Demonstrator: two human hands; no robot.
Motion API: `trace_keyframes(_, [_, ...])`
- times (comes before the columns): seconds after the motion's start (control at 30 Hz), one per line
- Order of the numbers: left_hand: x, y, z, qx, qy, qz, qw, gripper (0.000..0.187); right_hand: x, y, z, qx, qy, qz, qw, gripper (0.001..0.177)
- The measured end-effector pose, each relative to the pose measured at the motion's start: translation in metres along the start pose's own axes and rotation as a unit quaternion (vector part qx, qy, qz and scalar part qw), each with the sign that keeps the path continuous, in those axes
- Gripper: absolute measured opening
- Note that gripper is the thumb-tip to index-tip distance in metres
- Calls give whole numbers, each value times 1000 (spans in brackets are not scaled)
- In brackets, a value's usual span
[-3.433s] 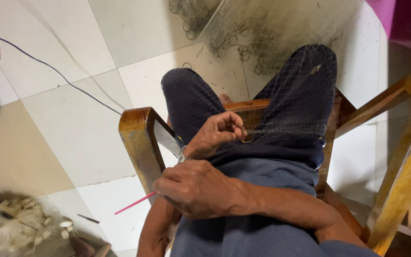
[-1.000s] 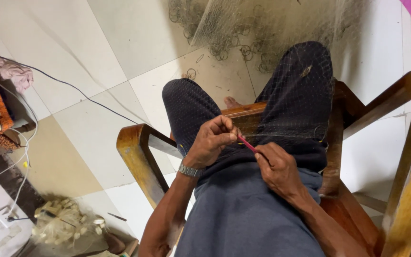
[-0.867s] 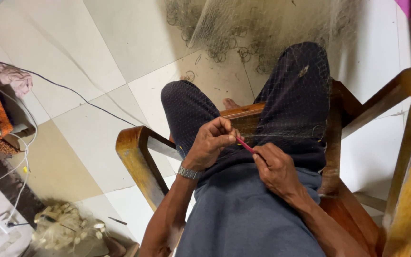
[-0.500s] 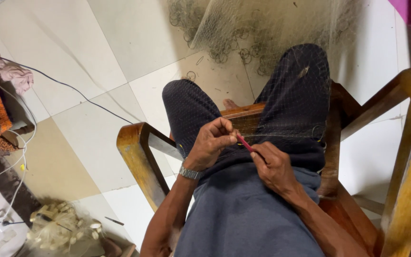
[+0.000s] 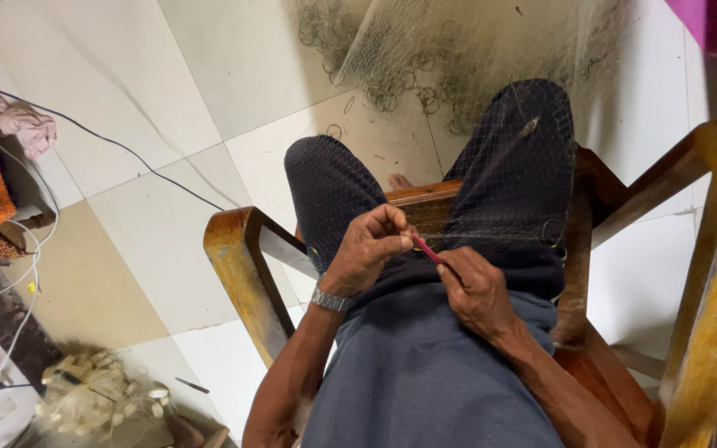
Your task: Repairing a fine-mesh fishing net using a plastic shuttle
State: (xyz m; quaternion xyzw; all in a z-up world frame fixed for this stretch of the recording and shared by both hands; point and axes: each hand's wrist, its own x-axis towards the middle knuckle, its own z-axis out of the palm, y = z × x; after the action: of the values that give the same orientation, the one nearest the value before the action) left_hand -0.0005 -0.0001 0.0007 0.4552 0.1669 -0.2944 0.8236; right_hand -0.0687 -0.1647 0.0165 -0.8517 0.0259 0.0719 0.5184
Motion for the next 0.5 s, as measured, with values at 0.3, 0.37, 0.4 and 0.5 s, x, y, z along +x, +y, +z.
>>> trace_keyframes(0.3, [-4,0,6,35,21,-2,999,23,16,-12,8,-7,33,-41,999,9])
trace_keyframes(0.37, [-4,-7,4,48,26,7,998,23,21,-11,10,7,34,-31,999,9])
trace_keyframes(0.4, [-3,-10,2,61,31,18,997,23,24,-11,10,22,35,-23,999,8])
trace_keyframes(0.5, [-6,-8,8,63,37,27,997,22,25,-10,12,61,39,17,997,8])
